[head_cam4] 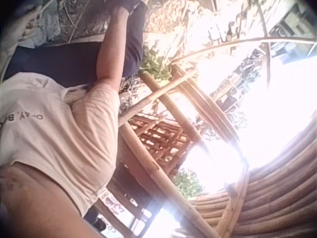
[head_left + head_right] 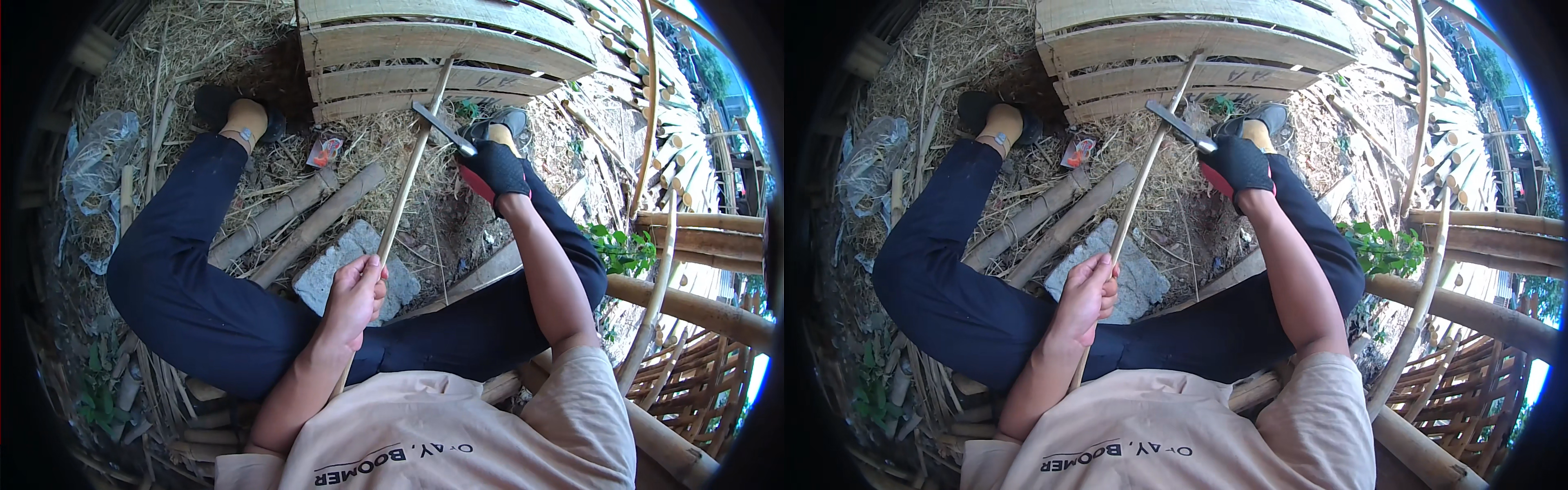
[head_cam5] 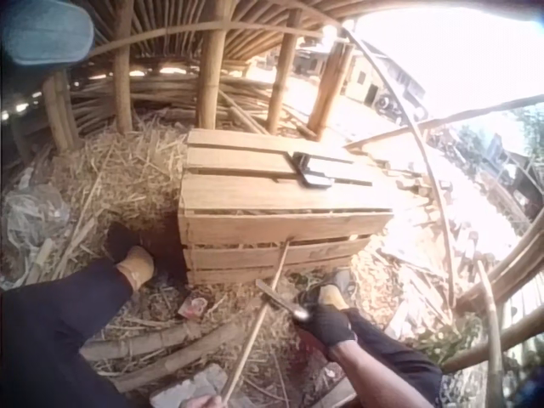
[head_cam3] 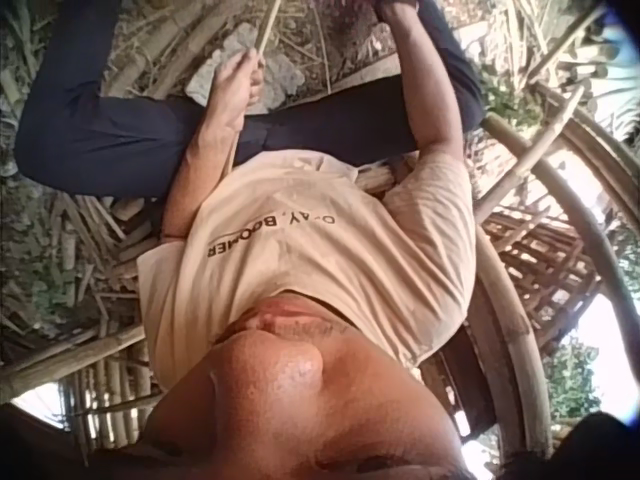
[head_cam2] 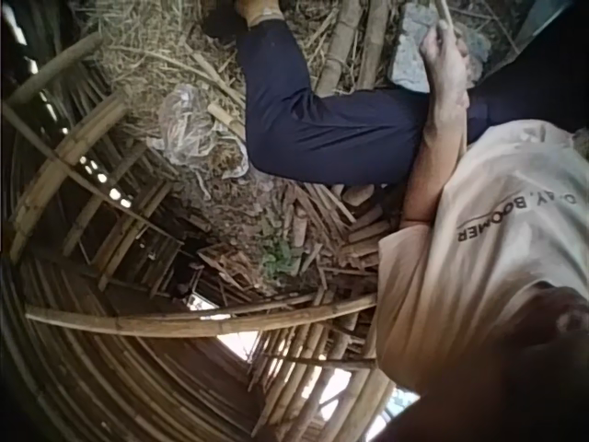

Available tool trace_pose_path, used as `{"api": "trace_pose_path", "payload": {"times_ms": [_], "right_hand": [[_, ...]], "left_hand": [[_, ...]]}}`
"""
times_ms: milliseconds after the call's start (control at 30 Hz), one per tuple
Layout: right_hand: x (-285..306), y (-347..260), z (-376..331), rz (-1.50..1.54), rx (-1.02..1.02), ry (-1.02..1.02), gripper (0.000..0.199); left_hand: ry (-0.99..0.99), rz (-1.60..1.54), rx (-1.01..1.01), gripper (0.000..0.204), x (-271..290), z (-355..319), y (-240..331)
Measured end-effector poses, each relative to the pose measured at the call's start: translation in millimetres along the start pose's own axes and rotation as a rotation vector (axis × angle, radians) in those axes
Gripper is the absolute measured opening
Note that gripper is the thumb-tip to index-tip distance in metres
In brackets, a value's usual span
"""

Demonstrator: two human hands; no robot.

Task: The person scrapes and shapes a thin bamboo pole using the blade of a small hand tool while sitting on a bamboo structure.

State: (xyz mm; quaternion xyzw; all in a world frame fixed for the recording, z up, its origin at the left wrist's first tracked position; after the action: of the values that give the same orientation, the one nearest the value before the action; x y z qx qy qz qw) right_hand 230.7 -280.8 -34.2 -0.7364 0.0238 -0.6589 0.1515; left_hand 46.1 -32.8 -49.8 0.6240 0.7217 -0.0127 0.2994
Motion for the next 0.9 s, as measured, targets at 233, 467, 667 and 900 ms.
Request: {"api": "trace_pose_path", "payload": {"times_ms": [233, 467, 667, 900], "right_hand": [[3, 19, -5, 0.035, 0.023, 0.082, 0.037], [4, -21, -10, 0.129, 0.061, -0.033, 0.046], [1, -29, -12, 0.081, 0.149, -0.084, 0.04], [-6, 22, 3, 0.096, -0.043, 0.002, 0.042]], "left_hand": [[0.011, 0.006, -0.015, 0.026, -1, -1, 2], [-0.004, -0.014, -0.03, 0.026, 1, -4, 5], [-0.078, -0.053, 0.016, 0.026, -3, -5, 1], [-0.158, -0.092, 0.087, 0.026, -4, 1, -6]]}}
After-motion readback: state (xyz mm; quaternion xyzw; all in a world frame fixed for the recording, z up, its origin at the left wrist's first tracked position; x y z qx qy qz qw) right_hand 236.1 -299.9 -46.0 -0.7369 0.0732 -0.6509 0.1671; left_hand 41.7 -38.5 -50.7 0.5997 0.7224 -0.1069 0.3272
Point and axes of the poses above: each hand's wrist, its own z-axis towards the middle knuckle, its own x-axis out of the back of the hand, y = z × x, the point moved 8 cm from there along z, towards the middle knuckle, and after that the axes turned 14 degrees about x, right-handed, at the moved point
